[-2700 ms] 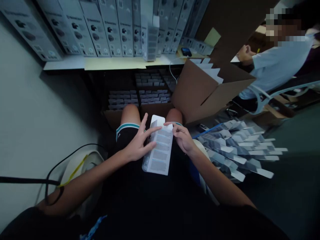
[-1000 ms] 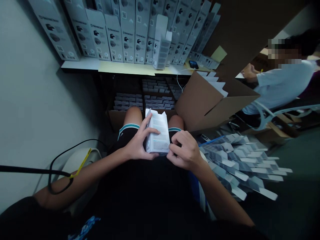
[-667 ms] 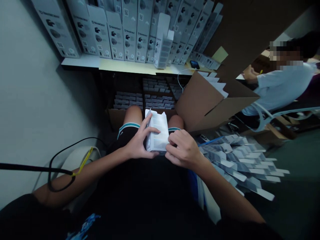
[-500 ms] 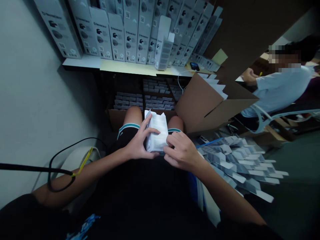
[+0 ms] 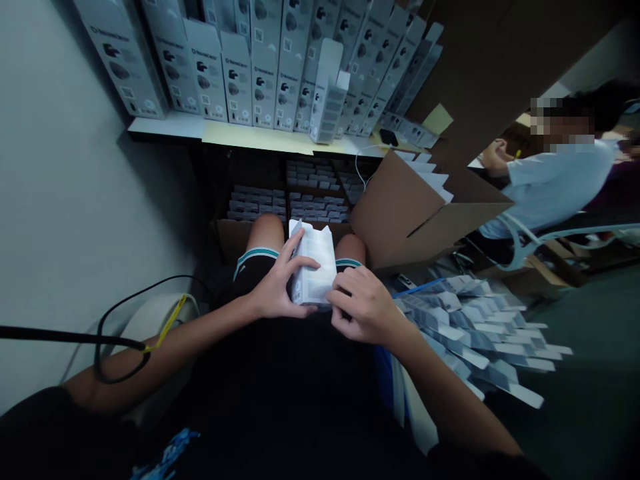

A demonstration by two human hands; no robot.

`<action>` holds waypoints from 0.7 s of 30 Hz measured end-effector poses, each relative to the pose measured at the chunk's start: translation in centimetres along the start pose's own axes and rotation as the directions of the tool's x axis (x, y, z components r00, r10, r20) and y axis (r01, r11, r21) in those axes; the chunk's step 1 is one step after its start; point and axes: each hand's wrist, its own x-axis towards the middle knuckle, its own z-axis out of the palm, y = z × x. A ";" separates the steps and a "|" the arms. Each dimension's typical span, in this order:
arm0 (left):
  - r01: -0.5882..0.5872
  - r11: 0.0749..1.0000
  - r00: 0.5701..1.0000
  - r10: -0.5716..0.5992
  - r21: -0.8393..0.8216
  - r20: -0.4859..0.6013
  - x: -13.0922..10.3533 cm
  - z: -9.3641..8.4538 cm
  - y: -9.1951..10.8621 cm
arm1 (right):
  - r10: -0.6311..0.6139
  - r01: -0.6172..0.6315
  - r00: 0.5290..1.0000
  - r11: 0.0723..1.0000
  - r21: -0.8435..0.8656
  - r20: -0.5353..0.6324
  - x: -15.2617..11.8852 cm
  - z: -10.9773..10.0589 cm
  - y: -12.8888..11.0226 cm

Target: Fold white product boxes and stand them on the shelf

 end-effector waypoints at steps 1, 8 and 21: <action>0.001 1.000 1.000 -0.001 0.002 0.002 0.0 0.0 0.0 | 0.003 -0.003 1.000 1.000 0.017 0.001 -0.1 0.0 0.0; -0.041 0.999 0.999 0.041 -0.014 -0.017 0.0 -0.1 -0.1 | 0.051 -0.049 0.999 0.964 0.261 -0.001 -0.6 -0.5 0.3; -0.046 0.998 0.995 0.042 -0.042 -0.090 0.4 -0.3 0.6 | 0.124 -0.027 0.961 0.932 0.362 -0.248 -0.4 0.6 -0.2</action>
